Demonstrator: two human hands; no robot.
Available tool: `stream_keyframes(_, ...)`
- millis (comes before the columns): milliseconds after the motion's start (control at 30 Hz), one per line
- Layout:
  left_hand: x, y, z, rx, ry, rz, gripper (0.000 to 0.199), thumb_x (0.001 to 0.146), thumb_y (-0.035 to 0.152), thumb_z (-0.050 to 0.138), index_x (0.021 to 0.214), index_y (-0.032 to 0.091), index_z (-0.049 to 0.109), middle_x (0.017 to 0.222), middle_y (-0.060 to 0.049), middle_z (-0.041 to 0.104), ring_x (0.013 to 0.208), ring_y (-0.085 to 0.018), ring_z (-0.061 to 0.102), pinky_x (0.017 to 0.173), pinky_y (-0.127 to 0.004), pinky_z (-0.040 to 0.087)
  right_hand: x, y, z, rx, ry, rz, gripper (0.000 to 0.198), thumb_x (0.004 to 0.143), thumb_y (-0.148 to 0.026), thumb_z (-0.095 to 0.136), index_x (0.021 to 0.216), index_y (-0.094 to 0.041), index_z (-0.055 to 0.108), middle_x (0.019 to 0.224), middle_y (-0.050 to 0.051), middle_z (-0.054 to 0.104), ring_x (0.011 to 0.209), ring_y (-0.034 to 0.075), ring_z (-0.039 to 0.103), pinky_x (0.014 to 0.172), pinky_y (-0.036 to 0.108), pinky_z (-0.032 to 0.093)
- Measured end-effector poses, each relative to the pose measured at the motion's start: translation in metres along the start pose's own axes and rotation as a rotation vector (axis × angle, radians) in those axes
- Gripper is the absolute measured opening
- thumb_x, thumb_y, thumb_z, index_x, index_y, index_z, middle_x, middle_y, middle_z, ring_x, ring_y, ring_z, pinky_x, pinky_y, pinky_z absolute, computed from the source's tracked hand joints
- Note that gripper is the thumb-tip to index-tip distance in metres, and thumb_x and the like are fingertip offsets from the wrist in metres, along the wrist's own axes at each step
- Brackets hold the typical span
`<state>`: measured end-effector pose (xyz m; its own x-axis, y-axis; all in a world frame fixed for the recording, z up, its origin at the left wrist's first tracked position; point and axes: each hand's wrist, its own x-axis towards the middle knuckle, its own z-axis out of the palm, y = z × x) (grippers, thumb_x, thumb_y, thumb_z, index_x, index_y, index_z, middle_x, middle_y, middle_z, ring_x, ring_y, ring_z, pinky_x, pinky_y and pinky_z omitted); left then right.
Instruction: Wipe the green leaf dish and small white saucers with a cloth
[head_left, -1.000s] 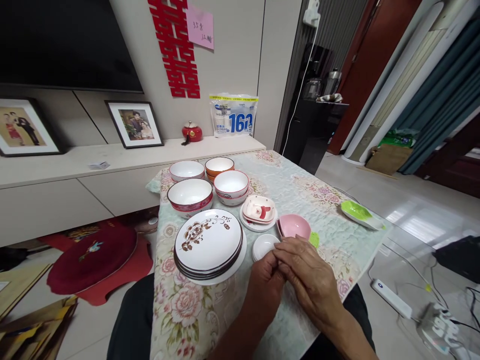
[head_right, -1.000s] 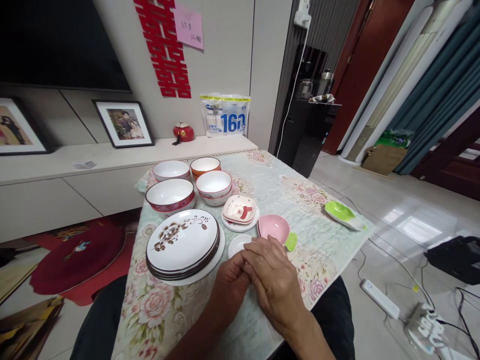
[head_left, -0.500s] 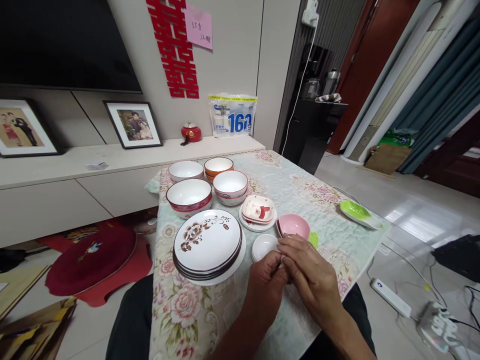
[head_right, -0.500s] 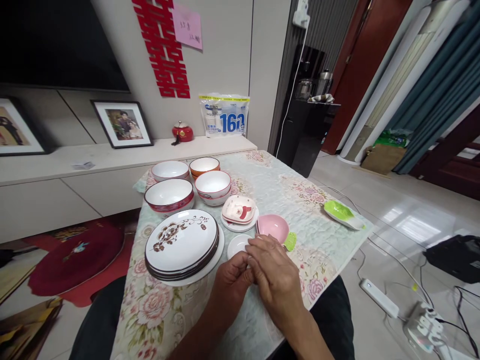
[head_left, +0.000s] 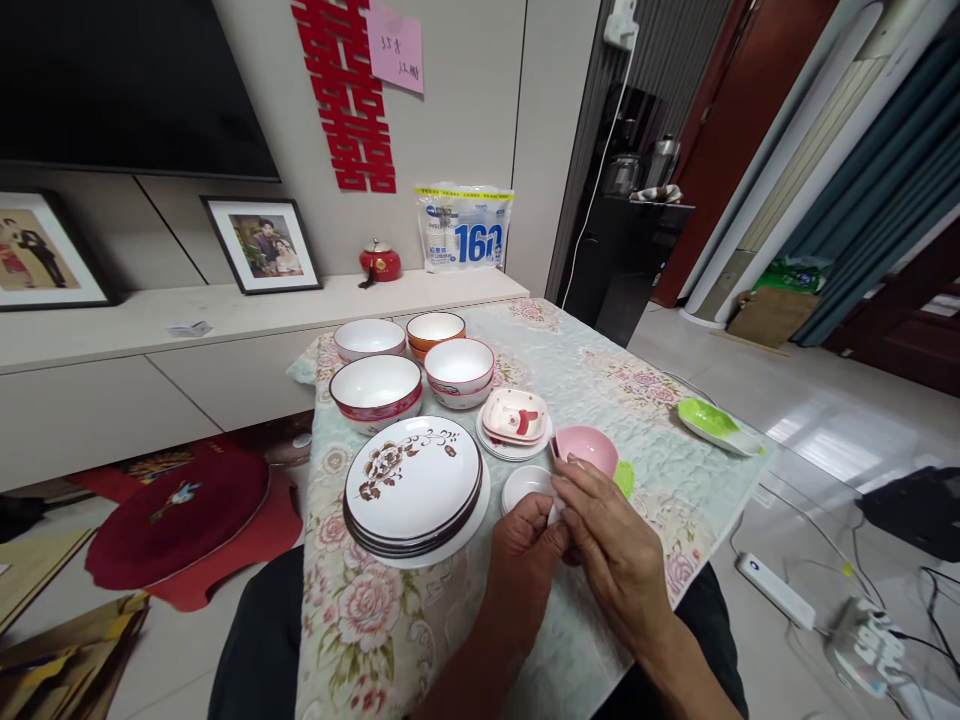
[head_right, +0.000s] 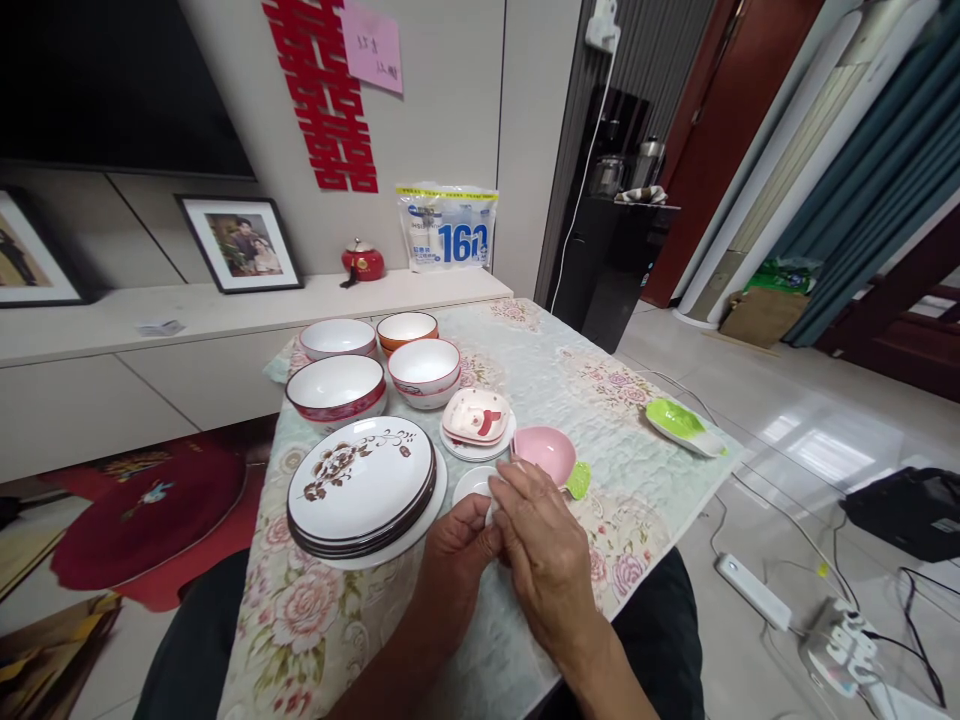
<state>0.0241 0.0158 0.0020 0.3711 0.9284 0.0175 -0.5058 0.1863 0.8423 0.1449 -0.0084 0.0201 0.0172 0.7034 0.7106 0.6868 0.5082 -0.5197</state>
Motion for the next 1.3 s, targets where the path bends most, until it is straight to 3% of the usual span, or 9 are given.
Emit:
stream_keyframes(100,0.0,0.0,-0.001,0.012,0.009,0.001,0.02,0.08,0.031,0.074,0.074,0.015,0.064,0.063,0.003,0.059,0.058,-0.01,0.05,0.057,-0.023,0.043,0.006,0.004,-0.003,0.044,-0.054,-0.017,0.034,0.095,-0.016,0.058,0.124,-0.026,0.072,0.129,0.006,0.071,0.126,0.023,0.062,0.112,0.041,0.047)
stream_keyframes(300,-0.001,0.003,-0.002,-0.042,0.023,-0.003,0.016,0.078,0.028,0.076,0.077,0.015,0.067,0.065,0.002,0.063,0.06,-0.01,0.052,0.059,-0.022,0.043,0.004,0.014,-0.003,0.208,0.09,0.423,0.027,0.1,-0.033,0.056,0.119,-0.027,0.074,0.123,0.007,0.074,0.117,0.026,0.068,0.099,0.043,0.057)
stream_keyframes(367,-0.001,0.003,-0.001,-0.04,0.03,-0.011,0.017,0.078,0.029,0.077,0.078,0.015,0.067,0.068,0.001,0.065,0.061,-0.011,0.054,0.059,-0.023,0.045,0.001,0.01,-0.003,0.156,0.078,0.362,0.029,0.099,-0.03,0.056,0.123,-0.027,0.072,0.129,0.007,0.071,0.121,0.025,0.066,0.103,0.043,0.054)
stream_keyframes(500,0.0,0.003,0.001,-0.028,0.014,0.004,0.025,0.077,0.034,0.078,0.072,0.016,0.063,0.062,0.003,0.061,0.059,-0.011,0.053,0.059,-0.024,0.045,0.004,0.001,-0.003,0.056,-0.04,0.011,0.037,0.095,-0.016,0.059,0.128,-0.029,0.07,0.133,0.005,0.069,0.128,0.023,0.061,0.113,0.043,0.045)
stream_keyframes(567,-0.001,0.003,0.001,-0.013,0.01,0.01,0.025,0.077,0.035,0.078,0.072,0.016,0.063,0.062,0.003,0.06,0.059,-0.011,0.052,0.059,-0.024,0.044,0.007,0.001,-0.004,0.088,-0.058,0.004,0.034,0.095,-0.018,0.058,0.124,-0.028,0.072,0.13,0.006,0.07,0.126,0.024,0.062,0.11,0.042,0.048)
stream_keyframes(800,-0.002,0.004,-0.004,-0.013,-0.025,0.002,0.019,0.079,0.031,0.077,0.08,0.015,0.068,0.07,0.0,0.065,0.067,-0.013,0.055,0.068,-0.025,0.043,0.006,0.016,-0.007,0.544,0.105,0.735,0.04,0.087,-0.05,0.069,0.116,-0.023,0.076,0.095,0.007,0.077,0.07,0.02,0.069,0.058,0.029,0.055)
stream_keyframes(900,-0.001,0.004,-0.004,0.018,-0.049,-0.013,0.022,0.08,0.035,0.075,0.082,0.015,0.067,0.071,0.0,0.065,0.069,-0.013,0.056,0.069,-0.026,0.043,0.004,0.02,-0.017,0.646,0.082,0.828,0.046,0.082,-0.051,0.075,0.117,-0.022,0.075,0.082,0.005,0.076,0.061,0.018,0.065,0.053,0.027,0.051)
stream_keyframes(1100,-0.002,0.006,-0.001,0.134,-0.109,-0.078,0.022,0.078,0.035,0.073,0.084,0.015,0.065,0.069,0.0,0.062,0.063,-0.015,0.058,0.063,-0.028,0.048,0.01,0.019,-0.039,0.31,-0.135,0.537,0.025,0.088,-0.043,0.069,0.101,-0.025,0.08,0.094,0.003,0.078,0.081,0.021,0.072,0.071,0.029,0.057)
stream_keyframes(1300,-0.004,0.007,0.003,0.13,-0.08,0.003,0.016,0.078,0.028,0.072,0.076,0.016,0.062,0.066,0.0,0.062,0.064,-0.015,0.055,0.065,-0.028,0.046,0.011,-0.004,-0.021,0.027,-0.083,0.096,0.025,0.096,-0.022,0.058,0.114,-0.025,0.074,0.11,0.005,0.076,0.105,0.022,0.07,0.092,0.035,0.056)
